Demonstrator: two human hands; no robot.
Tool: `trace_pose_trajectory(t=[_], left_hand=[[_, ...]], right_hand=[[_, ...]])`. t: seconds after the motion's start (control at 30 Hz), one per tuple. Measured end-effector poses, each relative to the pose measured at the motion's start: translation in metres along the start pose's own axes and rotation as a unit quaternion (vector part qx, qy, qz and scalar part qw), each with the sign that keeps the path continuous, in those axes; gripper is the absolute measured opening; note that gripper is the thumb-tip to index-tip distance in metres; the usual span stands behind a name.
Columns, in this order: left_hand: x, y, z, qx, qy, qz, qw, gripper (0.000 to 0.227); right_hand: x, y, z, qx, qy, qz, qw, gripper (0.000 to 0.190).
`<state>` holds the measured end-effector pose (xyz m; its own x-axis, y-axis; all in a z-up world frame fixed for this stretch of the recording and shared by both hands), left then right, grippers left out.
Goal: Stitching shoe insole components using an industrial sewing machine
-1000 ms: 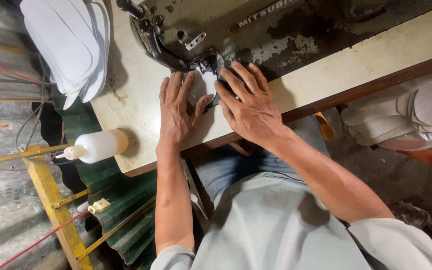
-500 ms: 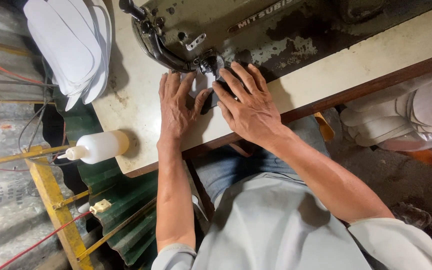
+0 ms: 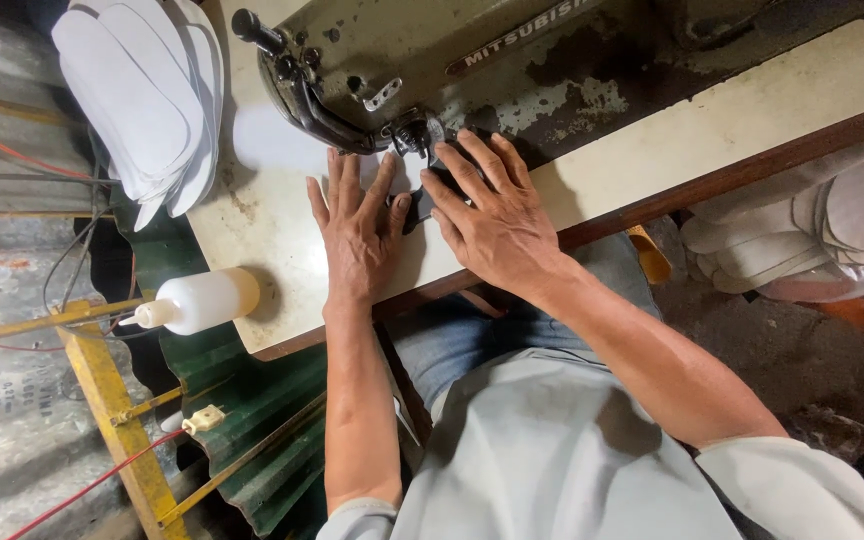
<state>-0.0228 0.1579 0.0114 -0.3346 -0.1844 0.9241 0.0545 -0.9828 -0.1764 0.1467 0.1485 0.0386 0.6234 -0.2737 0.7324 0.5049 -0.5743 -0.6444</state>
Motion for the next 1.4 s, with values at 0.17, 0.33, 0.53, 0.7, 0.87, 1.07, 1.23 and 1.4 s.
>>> trace_pose_trajectory(t=[0.17, 0.33, 0.53, 0.7, 0.87, 1.07, 1.23, 1.4], left_hand=[[-0.002, 0.002, -0.001, 0.011, -0.007, 0.003, 1.000, 0.049], [0.003, 0.004, 0.000, 0.003, -0.020, 0.013, 1.000, 0.049], [0.013, 0.010, 0.006, -0.009, -0.036, 0.027, 0.999, 0.048], [0.017, 0.019, 0.009, -0.015, -0.066, 0.044, 0.997, 0.050], [0.029, 0.031, 0.032, -0.023, -0.063, 0.015, 0.998, 0.049], [0.029, 0.048, 0.052, -0.033, -0.039, -0.058, 0.997, 0.040], [0.023, 0.057, 0.058, -0.051, -0.008, -0.026, 0.998, 0.038], [0.006, 0.067, 0.042, -0.055, 0.078, -0.006, 0.995, 0.054]], right_hand=[[0.000, 0.000, 0.001, -0.002, -0.008, -0.009, 1.000, 0.032], [0.001, 0.000, 0.000, -0.003, -0.009, -0.008, 1.000, 0.031], [0.001, 0.000, 0.000, -0.009, -0.009, -0.021, 1.000, 0.032], [-0.002, 0.001, 0.000, -0.007, -0.005, -0.032, 0.999, 0.031], [-0.001, 0.001, 0.000, -0.005, -0.005, -0.025, 1.000, 0.030], [0.000, 0.001, 0.000, 0.002, 0.002, -0.006, 1.000, 0.029], [0.007, -0.002, -0.001, 0.004, 0.009, 0.018, 1.000, 0.027], [0.004, -0.004, -0.002, -0.014, 0.009, -0.023, 1.000, 0.029]])
Point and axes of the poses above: each hand's wrist, its own y-axis away from the middle knuckle, its own x-axis out of the back of the hand, z = x × y, the point moved 8 cm from there along -y, towards the middle knuckle, and after that the axes turned 12 degrees about x, right-handed, at the moved point
